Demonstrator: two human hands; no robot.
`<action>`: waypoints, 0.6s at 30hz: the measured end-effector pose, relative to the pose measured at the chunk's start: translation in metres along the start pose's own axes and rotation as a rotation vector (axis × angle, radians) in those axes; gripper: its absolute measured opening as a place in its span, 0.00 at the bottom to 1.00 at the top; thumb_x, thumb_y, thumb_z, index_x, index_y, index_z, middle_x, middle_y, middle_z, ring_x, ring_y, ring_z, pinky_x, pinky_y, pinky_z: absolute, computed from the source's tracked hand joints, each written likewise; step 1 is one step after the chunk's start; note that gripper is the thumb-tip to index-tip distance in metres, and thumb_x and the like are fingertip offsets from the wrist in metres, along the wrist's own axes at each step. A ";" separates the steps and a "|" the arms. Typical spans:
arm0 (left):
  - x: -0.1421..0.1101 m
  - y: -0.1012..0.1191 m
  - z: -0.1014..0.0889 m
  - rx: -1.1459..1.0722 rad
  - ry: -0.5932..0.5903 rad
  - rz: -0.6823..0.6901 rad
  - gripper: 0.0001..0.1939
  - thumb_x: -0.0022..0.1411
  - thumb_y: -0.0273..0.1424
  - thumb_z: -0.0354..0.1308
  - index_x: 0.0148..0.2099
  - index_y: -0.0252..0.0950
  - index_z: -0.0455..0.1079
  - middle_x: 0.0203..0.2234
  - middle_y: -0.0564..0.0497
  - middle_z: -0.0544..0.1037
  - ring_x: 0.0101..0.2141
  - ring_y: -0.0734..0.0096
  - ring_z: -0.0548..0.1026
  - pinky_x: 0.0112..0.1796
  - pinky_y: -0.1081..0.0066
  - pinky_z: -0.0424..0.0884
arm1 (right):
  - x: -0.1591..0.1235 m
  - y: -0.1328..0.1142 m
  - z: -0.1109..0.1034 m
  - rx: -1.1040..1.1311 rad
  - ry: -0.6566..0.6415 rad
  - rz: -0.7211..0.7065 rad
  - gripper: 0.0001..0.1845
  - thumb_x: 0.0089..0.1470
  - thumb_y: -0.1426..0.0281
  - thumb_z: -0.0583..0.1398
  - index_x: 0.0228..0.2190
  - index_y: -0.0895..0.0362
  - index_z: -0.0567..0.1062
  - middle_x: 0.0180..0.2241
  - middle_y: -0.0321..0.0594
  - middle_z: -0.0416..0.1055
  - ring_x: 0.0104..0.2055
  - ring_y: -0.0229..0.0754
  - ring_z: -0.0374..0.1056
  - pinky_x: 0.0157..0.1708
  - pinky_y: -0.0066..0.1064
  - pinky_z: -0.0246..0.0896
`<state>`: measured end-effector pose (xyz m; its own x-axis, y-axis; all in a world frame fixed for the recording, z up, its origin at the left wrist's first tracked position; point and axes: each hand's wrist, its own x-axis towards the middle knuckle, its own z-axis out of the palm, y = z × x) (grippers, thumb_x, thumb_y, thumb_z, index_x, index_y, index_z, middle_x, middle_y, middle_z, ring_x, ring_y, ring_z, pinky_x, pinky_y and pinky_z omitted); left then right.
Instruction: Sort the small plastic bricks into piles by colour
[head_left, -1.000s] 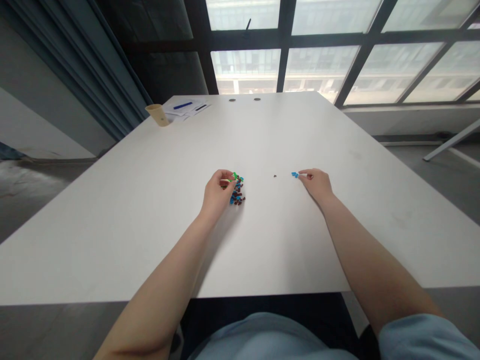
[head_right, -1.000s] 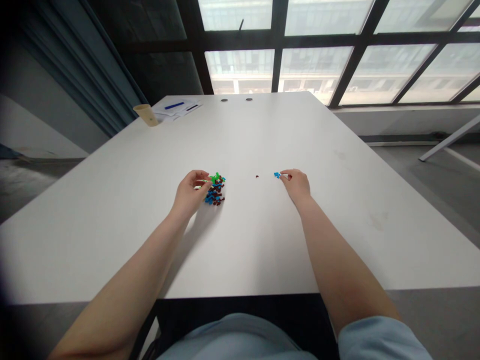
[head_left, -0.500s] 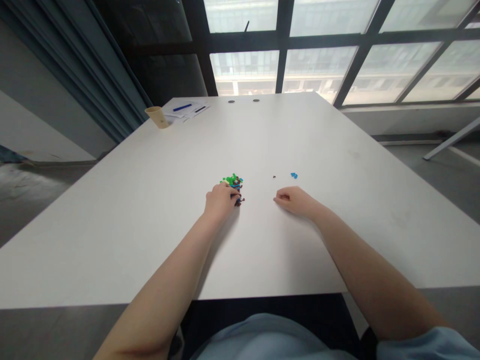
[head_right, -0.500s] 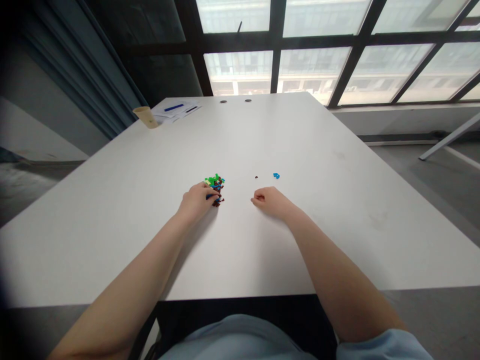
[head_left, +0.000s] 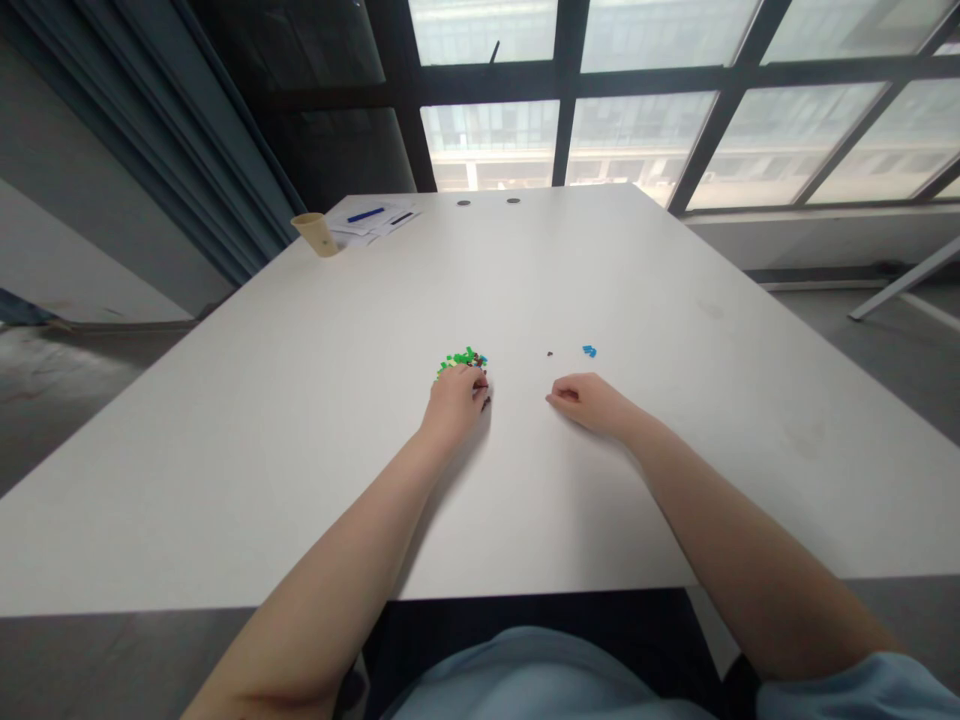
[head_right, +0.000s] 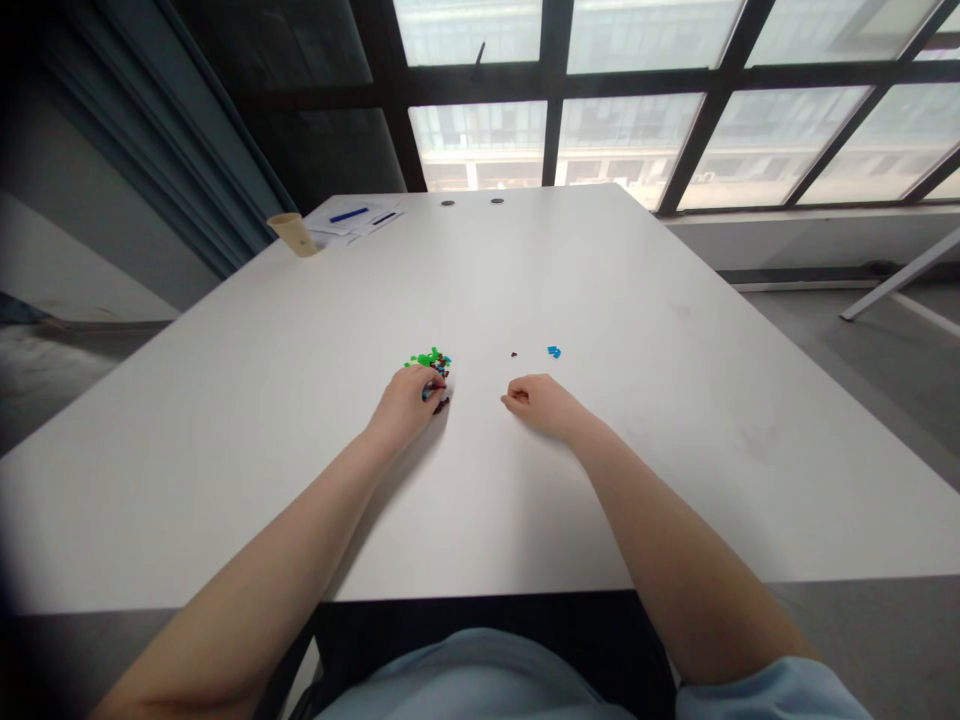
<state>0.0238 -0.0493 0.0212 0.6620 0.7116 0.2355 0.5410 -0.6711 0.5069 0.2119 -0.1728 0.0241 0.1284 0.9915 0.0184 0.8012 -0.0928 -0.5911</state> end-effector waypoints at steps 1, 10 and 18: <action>0.001 0.001 -0.001 -0.124 0.010 -0.027 0.05 0.53 0.28 0.52 0.32 0.37 0.70 0.31 0.46 0.74 0.34 0.62 0.70 0.38 0.63 0.65 | 0.000 0.000 0.000 -0.002 0.001 0.000 0.16 0.50 0.64 0.50 0.16 0.57 0.56 0.17 0.31 0.51 0.21 0.33 0.48 0.24 0.27 0.40; -0.004 0.025 -0.010 -1.127 -0.171 -0.329 0.16 0.46 0.35 0.63 0.38 0.35 0.71 0.31 0.48 0.76 0.32 0.71 0.74 0.30 0.72 0.67 | -0.001 0.004 0.002 -0.010 0.004 -0.005 0.16 0.50 0.64 0.51 0.16 0.57 0.56 0.17 0.31 0.51 0.21 0.32 0.48 0.23 0.27 0.40; -0.010 0.030 -0.008 -1.206 -0.224 -0.160 0.11 0.47 0.32 0.63 0.33 0.36 0.67 0.29 0.51 0.76 0.31 0.72 0.75 0.37 0.69 0.70 | -0.002 -0.001 0.000 -0.004 0.000 0.020 0.16 0.50 0.64 0.51 0.16 0.57 0.56 0.17 0.31 0.51 0.21 0.33 0.47 0.23 0.27 0.40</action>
<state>0.0289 -0.0751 0.0405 0.7709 0.6368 0.0139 -0.1213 0.1253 0.9847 0.2110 -0.1750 0.0247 0.1448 0.9894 0.0065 0.8008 -0.1134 -0.5881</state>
